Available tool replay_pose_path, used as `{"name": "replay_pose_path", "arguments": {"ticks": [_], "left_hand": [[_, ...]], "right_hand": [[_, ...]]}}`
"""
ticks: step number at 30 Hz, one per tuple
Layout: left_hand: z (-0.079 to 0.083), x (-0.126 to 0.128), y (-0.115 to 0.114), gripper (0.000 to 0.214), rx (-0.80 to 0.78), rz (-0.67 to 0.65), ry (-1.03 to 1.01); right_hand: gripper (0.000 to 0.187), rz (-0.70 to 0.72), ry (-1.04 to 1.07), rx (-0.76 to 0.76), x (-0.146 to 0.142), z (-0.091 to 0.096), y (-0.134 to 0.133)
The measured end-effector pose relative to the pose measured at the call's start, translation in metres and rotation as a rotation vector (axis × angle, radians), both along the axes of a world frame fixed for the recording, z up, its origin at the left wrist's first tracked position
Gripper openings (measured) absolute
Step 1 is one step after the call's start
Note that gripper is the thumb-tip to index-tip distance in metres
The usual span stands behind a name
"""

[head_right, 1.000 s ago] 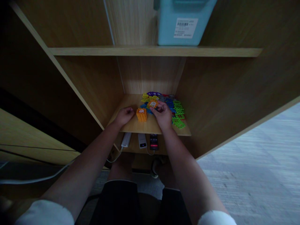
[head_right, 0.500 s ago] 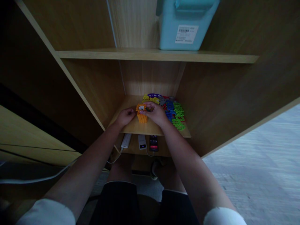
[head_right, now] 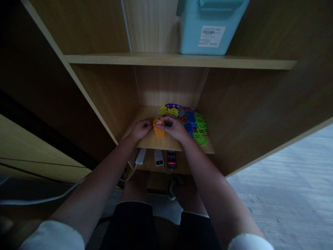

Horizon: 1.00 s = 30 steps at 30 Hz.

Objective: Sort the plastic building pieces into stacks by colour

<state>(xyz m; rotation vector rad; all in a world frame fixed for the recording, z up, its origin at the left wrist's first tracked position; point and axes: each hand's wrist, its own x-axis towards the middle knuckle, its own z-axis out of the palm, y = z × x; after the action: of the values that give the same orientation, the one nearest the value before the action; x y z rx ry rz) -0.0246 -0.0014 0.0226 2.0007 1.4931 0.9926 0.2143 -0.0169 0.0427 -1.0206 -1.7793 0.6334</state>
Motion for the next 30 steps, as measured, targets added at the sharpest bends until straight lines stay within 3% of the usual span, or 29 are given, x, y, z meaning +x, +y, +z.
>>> {"name": "replay_pose_path", "arguments": {"ticks": [30], "left_hand": [[0.004,0.001,-0.002,0.016,-0.001,0.001,-0.009]], "right_hand": [[0.047,0.008,-0.008,-0.046,0.004,-0.011,0.001]]}}
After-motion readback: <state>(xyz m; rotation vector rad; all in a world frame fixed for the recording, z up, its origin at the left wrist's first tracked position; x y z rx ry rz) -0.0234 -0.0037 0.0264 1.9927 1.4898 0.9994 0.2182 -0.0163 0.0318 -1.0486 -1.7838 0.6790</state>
